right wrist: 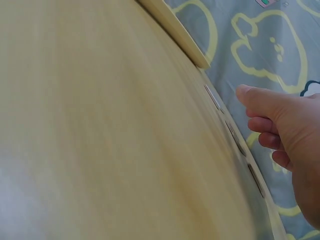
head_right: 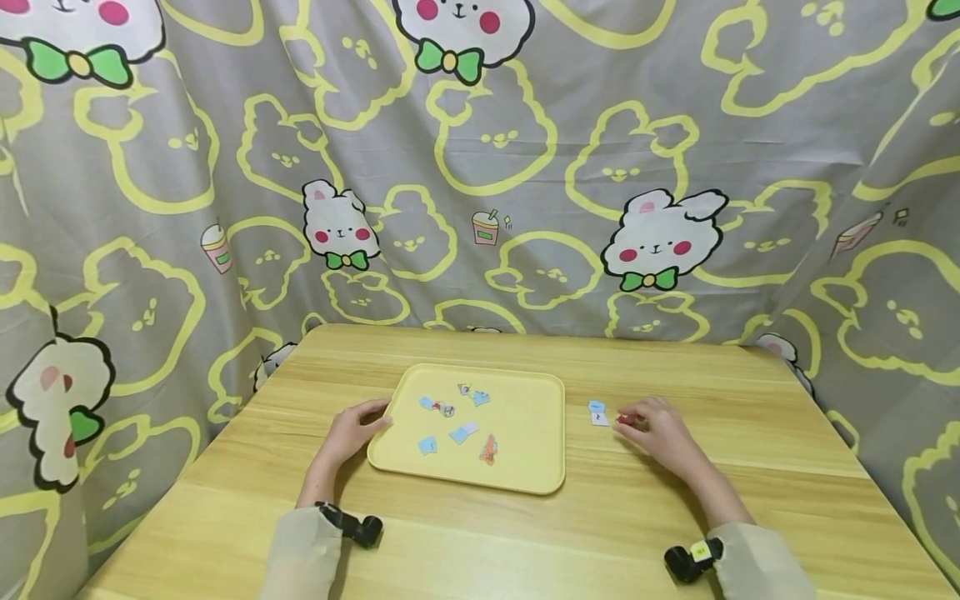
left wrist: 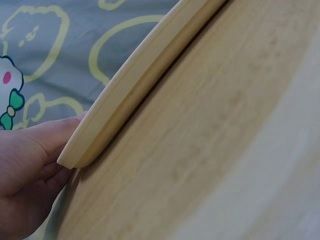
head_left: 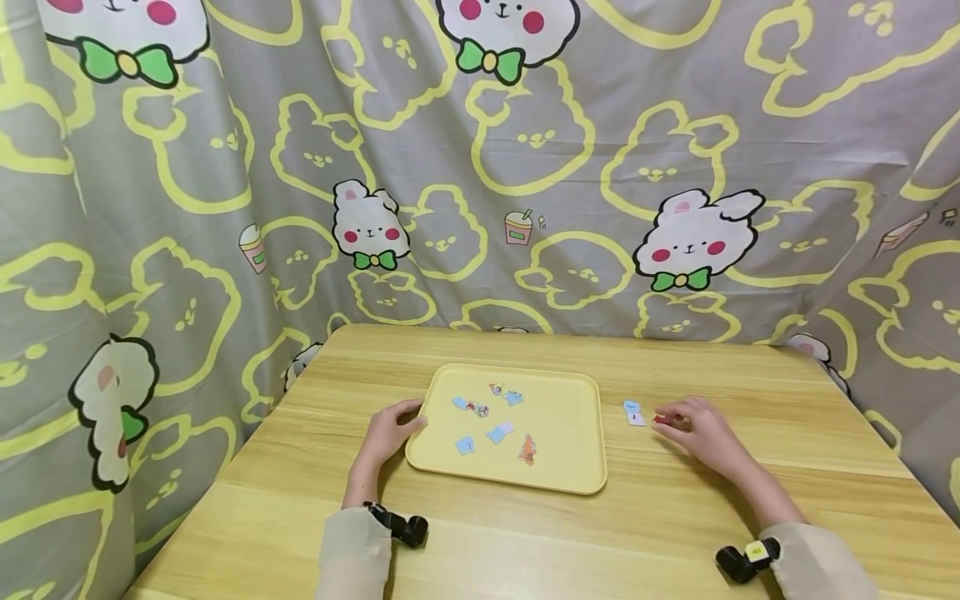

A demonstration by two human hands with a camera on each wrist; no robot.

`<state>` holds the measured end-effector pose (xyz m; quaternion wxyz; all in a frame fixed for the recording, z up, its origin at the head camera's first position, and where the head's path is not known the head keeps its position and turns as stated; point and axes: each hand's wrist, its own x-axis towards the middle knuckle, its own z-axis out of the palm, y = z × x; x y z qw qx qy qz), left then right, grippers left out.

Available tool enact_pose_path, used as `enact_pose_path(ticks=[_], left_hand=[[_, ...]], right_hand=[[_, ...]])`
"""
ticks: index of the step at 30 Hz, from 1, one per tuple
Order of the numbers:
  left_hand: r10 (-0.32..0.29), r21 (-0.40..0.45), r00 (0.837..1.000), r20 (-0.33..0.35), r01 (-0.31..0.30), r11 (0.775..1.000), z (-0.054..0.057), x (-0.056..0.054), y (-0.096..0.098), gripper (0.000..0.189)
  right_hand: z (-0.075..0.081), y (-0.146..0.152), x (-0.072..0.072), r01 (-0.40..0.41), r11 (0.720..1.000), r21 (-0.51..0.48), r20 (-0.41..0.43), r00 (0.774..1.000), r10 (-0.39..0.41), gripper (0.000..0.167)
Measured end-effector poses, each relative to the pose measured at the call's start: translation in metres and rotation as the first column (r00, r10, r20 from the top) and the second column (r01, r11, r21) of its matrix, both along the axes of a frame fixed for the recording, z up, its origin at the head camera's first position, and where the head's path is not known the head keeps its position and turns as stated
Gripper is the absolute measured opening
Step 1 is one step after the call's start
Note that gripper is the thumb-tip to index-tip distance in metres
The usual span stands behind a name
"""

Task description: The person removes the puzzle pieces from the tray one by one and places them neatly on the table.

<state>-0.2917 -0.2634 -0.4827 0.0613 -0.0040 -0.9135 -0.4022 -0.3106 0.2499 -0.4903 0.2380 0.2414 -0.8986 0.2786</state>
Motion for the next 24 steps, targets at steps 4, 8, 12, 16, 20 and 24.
enact_pose_path(ticks=[4, 8, 12, 16, 20, 24], left_hand=[[0.0, -0.007, 1.0, -0.01, 0.0, 1.0, 0.0, 0.001, 0.0, 0.043], [0.001, -0.003, 1.0, -0.005, -0.001, 1.0, 0.001, 0.001, 0.0, 0.044], [0.0, -0.004, 1.0, -0.006, 0.0, 1.0, 0.001, 0.001, 0.0, 0.044], [-0.004, -0.011, 1.0, -0.007, 0.004, 1.0, 0.001, 0.0, 0.0, 0.044], [-0.004, -0.019, 1.0, -0.008, 0.004, 1.0, 0.001, 0.0, 0.0, 0.044], [0.002, -0.01, 1.0, -0.005, -0.002, 1.0, 0.0, 0.0, 0.0, 0.044]], right_hand=[[0.0, -0.009, 0.0, -0.011, 1.0, 0.002, 0.017, 1.0, 0.011, 0.022], [0.001, -0.018, -0.001, -0.023, 1.0, -0.001, 0.04, 0.999, 0.023, 0.024], [0.002, -0.031, -0.002, -0.057, 0.998, -0.016, 0.04, 0.998, 0.057, 0.024], [0.001, -0.047, -0.002, -0.104, 0.994, -0.021, 0.013, 0.994, 0.105, 0.023], [0.0, -0.061, -0.002, -0.14, 0.99, -0.011, 0.004, 0.99, 0.14, 0.022], [0.0, -0.071, -0.002, -0.172, 0.985, -0.021, 0.009, 0.985, 0.172, 0.022]])
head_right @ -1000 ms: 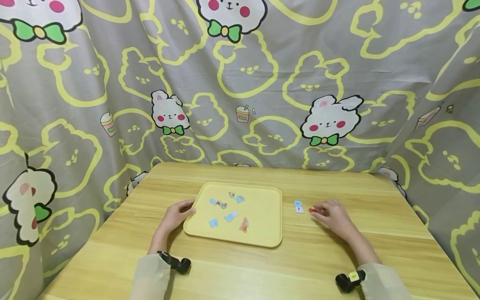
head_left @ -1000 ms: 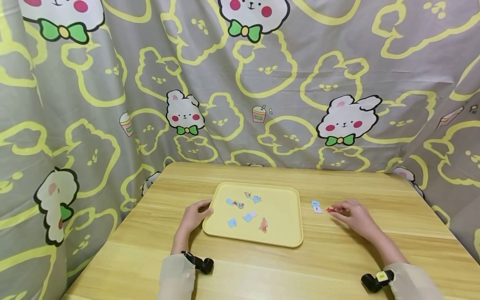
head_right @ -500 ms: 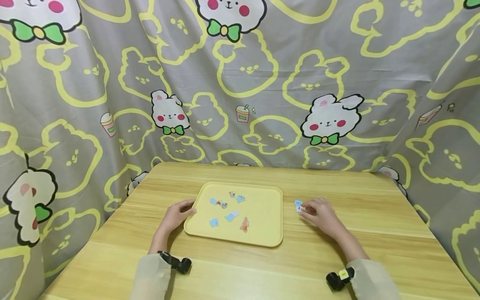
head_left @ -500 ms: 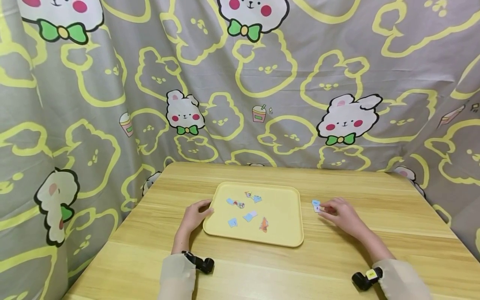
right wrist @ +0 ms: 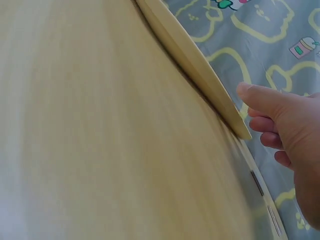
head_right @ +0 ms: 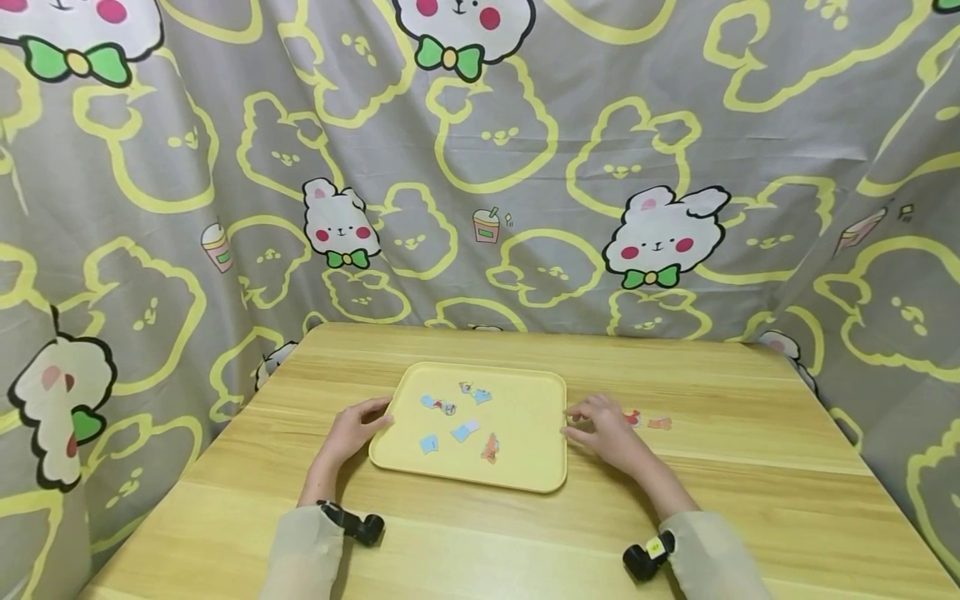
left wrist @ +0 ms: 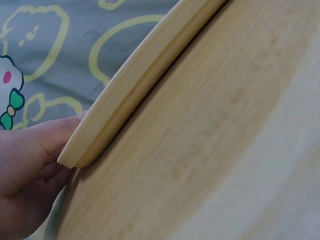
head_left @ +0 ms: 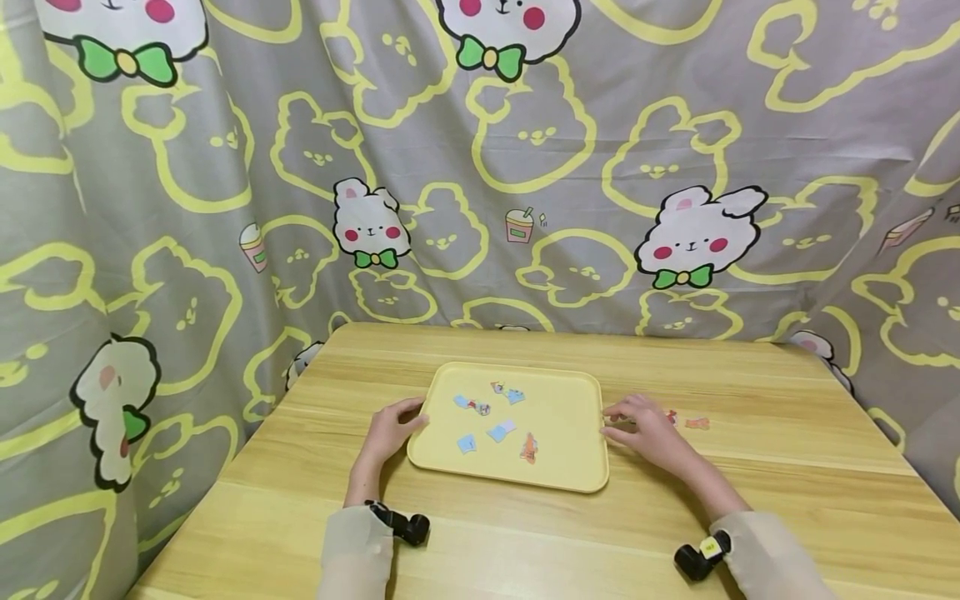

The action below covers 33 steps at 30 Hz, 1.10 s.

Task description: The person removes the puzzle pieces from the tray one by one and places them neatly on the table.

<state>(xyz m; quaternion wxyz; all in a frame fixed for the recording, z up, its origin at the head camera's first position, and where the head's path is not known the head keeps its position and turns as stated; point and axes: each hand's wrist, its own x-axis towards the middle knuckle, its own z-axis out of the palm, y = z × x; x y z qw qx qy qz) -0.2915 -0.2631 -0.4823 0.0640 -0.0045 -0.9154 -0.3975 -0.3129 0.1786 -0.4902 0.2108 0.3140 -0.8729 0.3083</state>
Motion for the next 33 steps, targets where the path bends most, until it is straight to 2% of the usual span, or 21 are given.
enact_pose_path(ticks=[5, 16, 33], left_hand=[[-0.004, 0.002, 1.0, -0.003, 0.004, 1.0, -0.001, 0.0, 0.0, 0.043], [-0.003, 0.008, 1.0, -0.004, 0.003, 1.0, 0.001, 0.001, 0.001, 0.043], [-0.012, 0.014, 1.0, -0.024, 0.013, 1.0, 0.001, 0.0, 0.0, 0.043]], right_hand=[[0.001, -0.01, 0.001, -0.023, 1.0, -0.003, 0.046, 0.999, 0.023, 0.024], [0.001, -0.031, 0.002, -0.065, 0.997, 0.031, 0.02, 0.998, 0.064, 0.025], [0.004, -0.062, 0.006, -0.154, 0.982, 0.111, 0.09, 0.985, 0.144, 0.032]])
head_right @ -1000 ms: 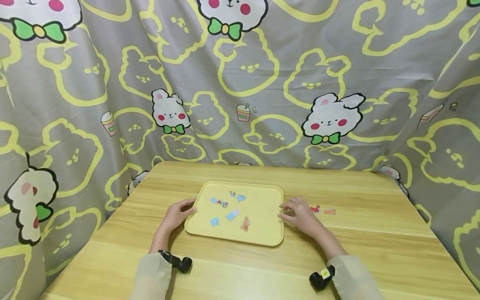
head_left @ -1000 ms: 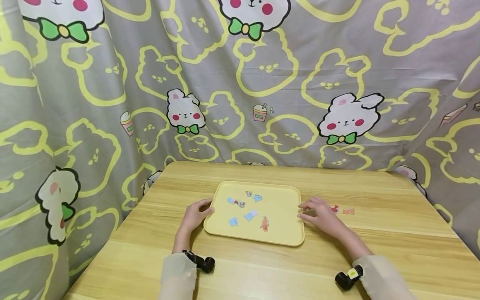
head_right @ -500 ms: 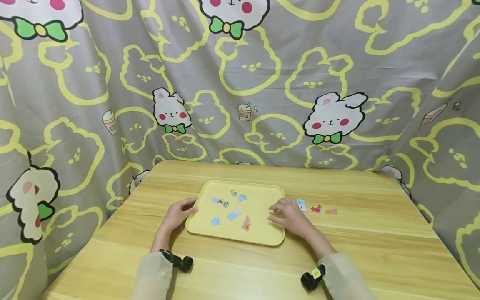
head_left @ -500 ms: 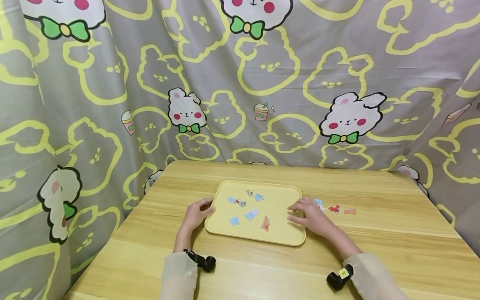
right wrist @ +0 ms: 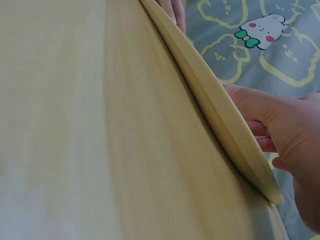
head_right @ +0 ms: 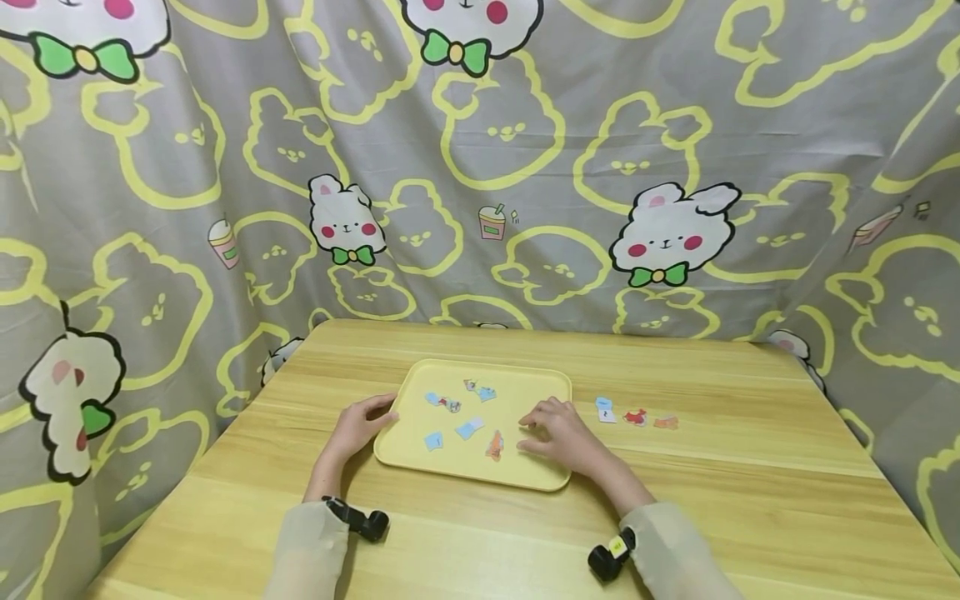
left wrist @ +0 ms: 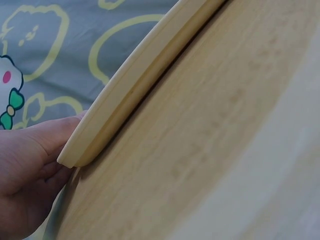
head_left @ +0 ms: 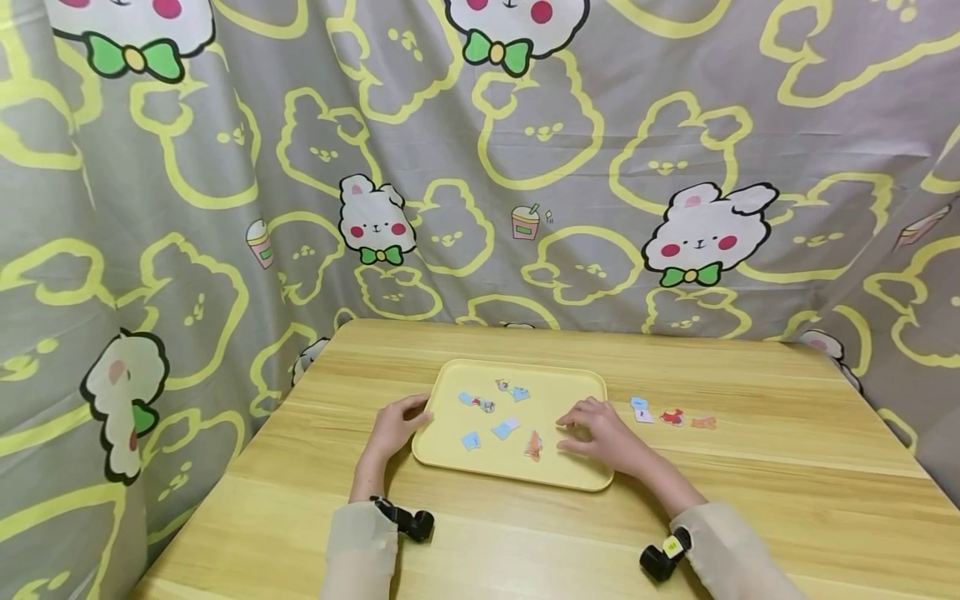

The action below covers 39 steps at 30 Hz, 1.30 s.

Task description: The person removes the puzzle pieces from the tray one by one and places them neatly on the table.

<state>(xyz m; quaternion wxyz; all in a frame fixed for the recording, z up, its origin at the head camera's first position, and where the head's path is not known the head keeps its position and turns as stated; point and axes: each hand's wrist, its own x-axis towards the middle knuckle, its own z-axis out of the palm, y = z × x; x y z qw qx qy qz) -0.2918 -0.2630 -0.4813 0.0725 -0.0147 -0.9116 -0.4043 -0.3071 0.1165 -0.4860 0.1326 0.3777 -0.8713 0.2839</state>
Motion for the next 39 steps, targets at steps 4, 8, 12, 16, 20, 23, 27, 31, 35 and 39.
enact_pose_path(ticks=[4, 8, 12, 16, 20, 23, 27, 31, 35, 39], left_hand=[[0.005, 0.005, 1.0, 0.008, -0.005, 1.0, 0.001, 0.0, 0.0, 0.043], [0.006, 0.004, 1.0, 0.012, -0.006, 1.0, 0.0, 0.0, 0.001, 0.043], [0.005, 0.007, 1.0, 0.013, -0.006, 1.0, -0.001, 0.0, 0.001, 0.043], [0.007, 0.015, 1.0, 0.014, -0.008, 1.0, -0.001, 0.001, 0.0, 0.043], [0.004, 0.006, 1.0, 0.006, -0.005, 1.0, 0.0, 0.001, 0.0, 0.042], [0.002, 0.003, 1.0, 0.004, -0.002, 1.0, 0.001, 0.001, 0.001, 0.042], [0.0, 0.009, 1.0, 0.007, 0.0, 1.0, 0.002, 0.001, 0.002, 0.042], [0.003, 0.007, 1.0, 0.008, -0.003, 1.0, 0.0, 0.0, 0.002, 0.042], [0.003, 0.001, 1.0, 0.006, -0.003, 1.0, 0.0, 0.0, 0.001, 0.043], [0.003, 0.008, 1.0, 0.009, -0.003, 1.0, 0.0, 0.0, 0.001, 0.043]], right_hand=[[0.001, -0.007, 0.001, -0.004, 0.999, 0.05, 0.003, 1.0, 0.004, 0.037], [0.001, -0.013, 0.003, -0.014, 0.996, 0.084, 0.037, 0.999, 0.011, 0.045], [0.002, -0.018, 0.004, -0.032, 0.995, 0.09, 0.062, 0.998, 0.027, 0.05], [0.001, -0.022, 0.005, -0.041, 0.994, 0.096, 0.06, 0.998, 0.036, 0.052], [0.003, -0.025, 0.005, -0.047, 0.992, 0.116, 0.045, 0.998, 0.042, 0.053], [0.004, -0.027, 0.006, -0.046, 0.99, 0.134, 0.041, 0.998, 0.041, 0.053], [0.003, -0.03, 0.005, -0.045, 0.988, 0.148, 0.04, 0.998, 0.039, 0.052], [0.002, -0.03, 0.005, -0.043, 0.988, 0.148, 0.035, 0.999, 0.039, 0.05], [0.001, -0.031, 0.004, -0.044, 0.99, 0.134, 0.026, 0.999, 0.041, 0.046], [0.001, -0.031, 0.004, -0.049, 0.991, 0.122, 0.033, 0.998, 0.045, 0.045]])
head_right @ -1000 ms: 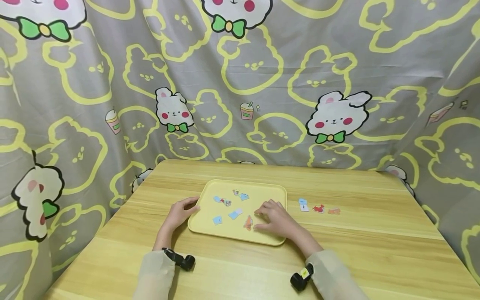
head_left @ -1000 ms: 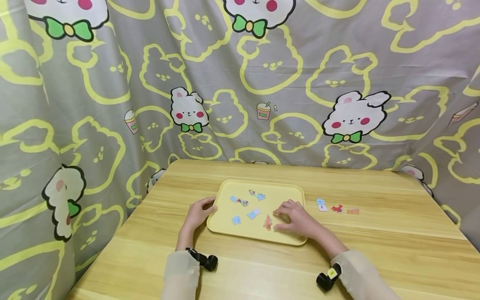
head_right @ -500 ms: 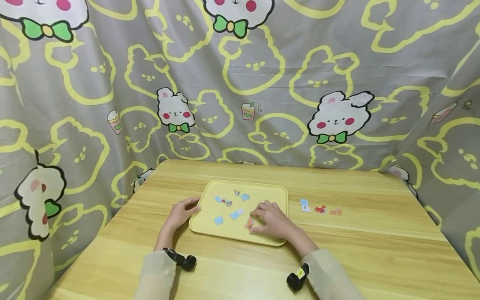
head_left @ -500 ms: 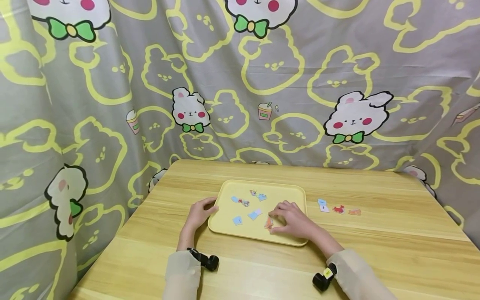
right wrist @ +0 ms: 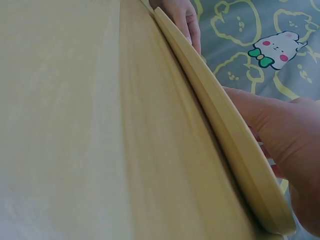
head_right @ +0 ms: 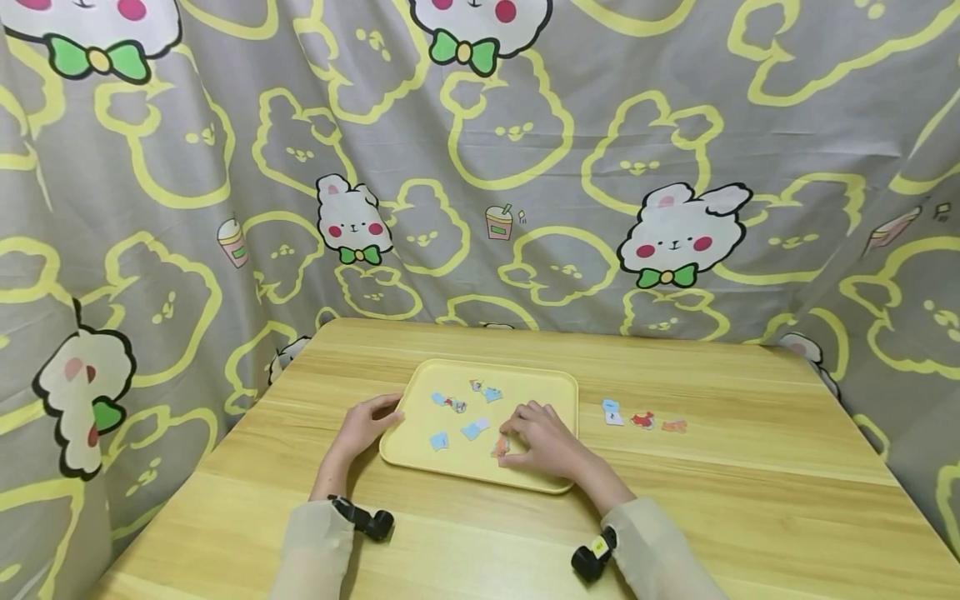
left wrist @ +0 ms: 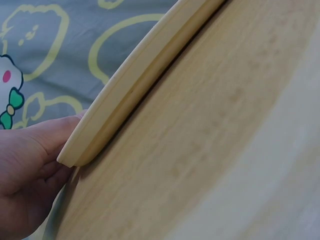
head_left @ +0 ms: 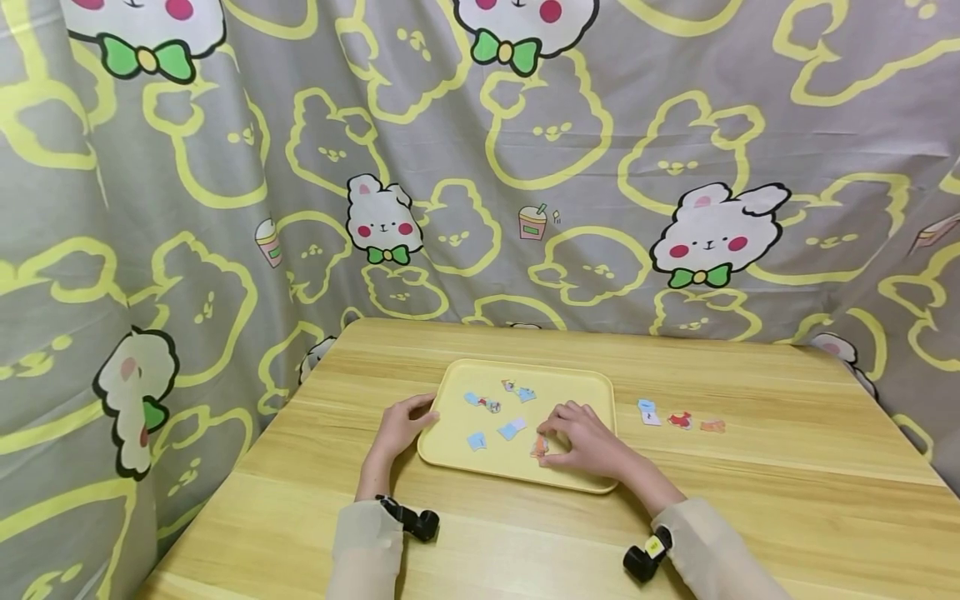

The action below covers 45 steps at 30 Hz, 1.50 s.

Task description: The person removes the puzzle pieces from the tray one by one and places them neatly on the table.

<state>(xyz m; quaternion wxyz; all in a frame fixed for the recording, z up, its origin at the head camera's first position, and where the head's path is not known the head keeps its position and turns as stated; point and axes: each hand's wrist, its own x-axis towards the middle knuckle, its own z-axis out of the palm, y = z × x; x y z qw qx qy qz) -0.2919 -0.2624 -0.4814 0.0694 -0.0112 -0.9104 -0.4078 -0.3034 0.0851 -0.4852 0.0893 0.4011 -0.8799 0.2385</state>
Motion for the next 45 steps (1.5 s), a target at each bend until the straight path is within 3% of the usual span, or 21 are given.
enact_pose_path(ticks=[18, 29, 39, 45], left_hand=[[-0.001, 0.012, 1.0, -0.007, 0.001, 1.0, -0.0004, 0.0012, 0.0002, 0.042], [0.003, 0.018, 1.0, -0.007, -0.003, 1.0, -0.0018, 0.0006, 0.0001, 0.042], [0.007, 0.03, 1.0, -0.006, -0.006, 1.0, -0.0016, 0.0021, 0.002, 0.041], [0.009, 0.019, 1.0, -0.01, -0.009, 1.0, -0.0009, 0.0017, 0.0019, 0.041]], right_hand=[[0.0005, -0.0001, 0.0043, -0.005, 0.998, -0.068, 0.041, 0.999, 0.008, 0.047], [-0.0036, 0.0002, 0.0009, -0.045, 0.983, -0.177, -0.002, 0.999, 0.045, 0.042], [0.0013, 0.002, 0.0027, -0.017, 0.95, -0.313, 0.119, 0.991, 0.057, 0.043], [0.0004, 0.0048, 0.0008, -0.009, 0.931, -0.366, 0.149, 0.986, 0.068, 0.044]])
